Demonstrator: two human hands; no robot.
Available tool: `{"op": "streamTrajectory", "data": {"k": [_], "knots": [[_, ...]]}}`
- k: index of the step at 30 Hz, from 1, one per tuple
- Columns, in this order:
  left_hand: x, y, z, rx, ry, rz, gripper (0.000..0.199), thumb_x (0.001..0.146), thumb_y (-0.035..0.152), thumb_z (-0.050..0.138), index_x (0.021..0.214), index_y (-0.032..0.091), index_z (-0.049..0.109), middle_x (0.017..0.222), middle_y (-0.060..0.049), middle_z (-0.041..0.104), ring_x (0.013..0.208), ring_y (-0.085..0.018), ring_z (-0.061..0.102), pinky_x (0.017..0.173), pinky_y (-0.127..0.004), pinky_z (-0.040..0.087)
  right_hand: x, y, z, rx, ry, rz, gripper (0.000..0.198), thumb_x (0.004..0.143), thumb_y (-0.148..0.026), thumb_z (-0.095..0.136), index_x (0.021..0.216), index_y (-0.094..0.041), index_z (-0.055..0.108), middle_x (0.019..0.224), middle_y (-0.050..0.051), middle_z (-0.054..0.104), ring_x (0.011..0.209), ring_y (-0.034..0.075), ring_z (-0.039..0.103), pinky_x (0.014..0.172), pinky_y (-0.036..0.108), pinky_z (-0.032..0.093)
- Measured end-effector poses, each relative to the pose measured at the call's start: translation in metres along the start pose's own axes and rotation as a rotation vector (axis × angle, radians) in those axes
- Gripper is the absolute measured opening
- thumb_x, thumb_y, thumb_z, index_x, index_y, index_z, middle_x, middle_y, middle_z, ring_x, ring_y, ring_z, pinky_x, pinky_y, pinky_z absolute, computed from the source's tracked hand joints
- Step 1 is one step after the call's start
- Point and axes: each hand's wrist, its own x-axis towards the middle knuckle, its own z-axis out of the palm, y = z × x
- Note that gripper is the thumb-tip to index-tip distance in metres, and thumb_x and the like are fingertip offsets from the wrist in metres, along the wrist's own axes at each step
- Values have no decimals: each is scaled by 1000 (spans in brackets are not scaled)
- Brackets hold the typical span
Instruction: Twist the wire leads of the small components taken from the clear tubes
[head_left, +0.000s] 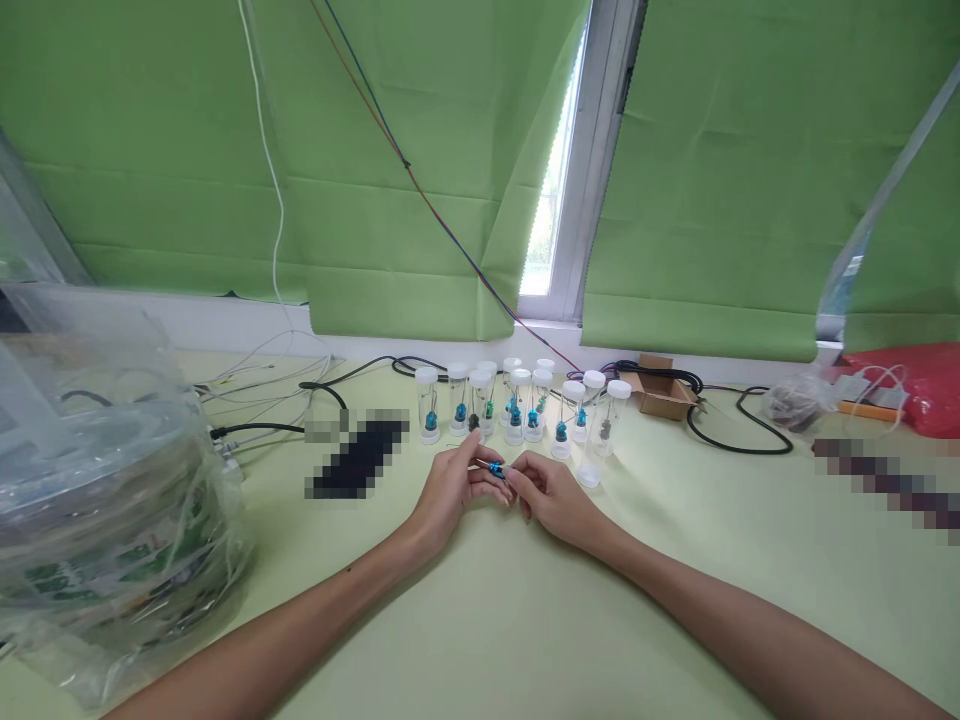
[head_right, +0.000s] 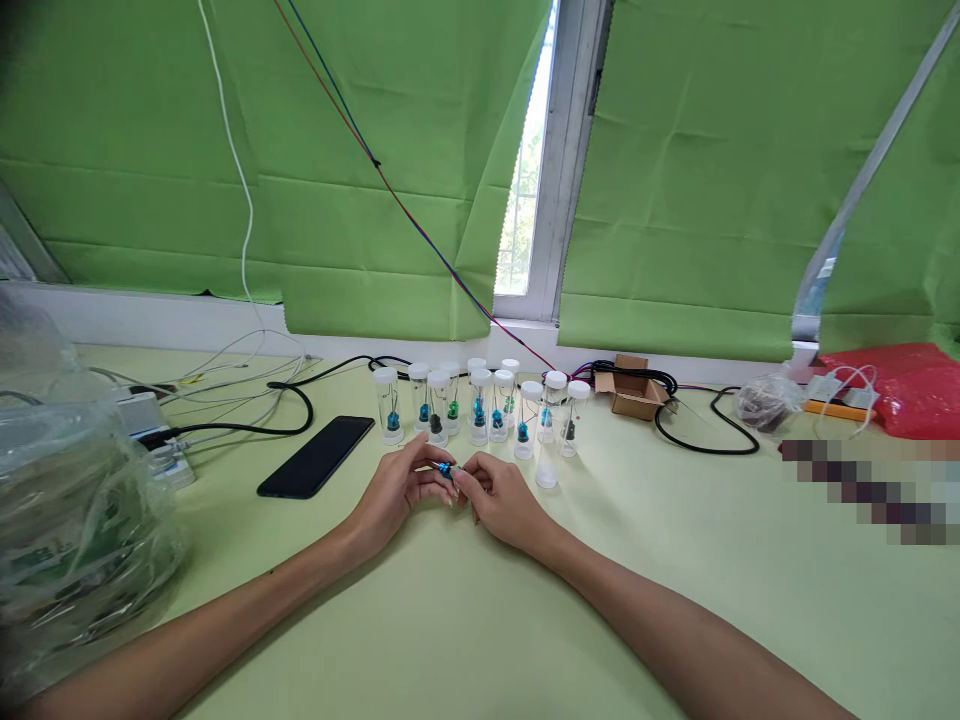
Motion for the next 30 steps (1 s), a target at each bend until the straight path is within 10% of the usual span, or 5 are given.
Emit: {"op": "streamTrajectory", "data": {"k": [30], "knots": [[0, -4, -2, 273, -23, 106, 23, 76, 37, 68, 78, 15, 65, 65, -3, 66, 60, -18, 65, 65, -30, 53, 0, 2, 1, -20, 59, -25, 35, 93, -50, 43, 75, -21, 50, 63, -2, 56, 46, 11, 48, 48, 26, 39]]}}
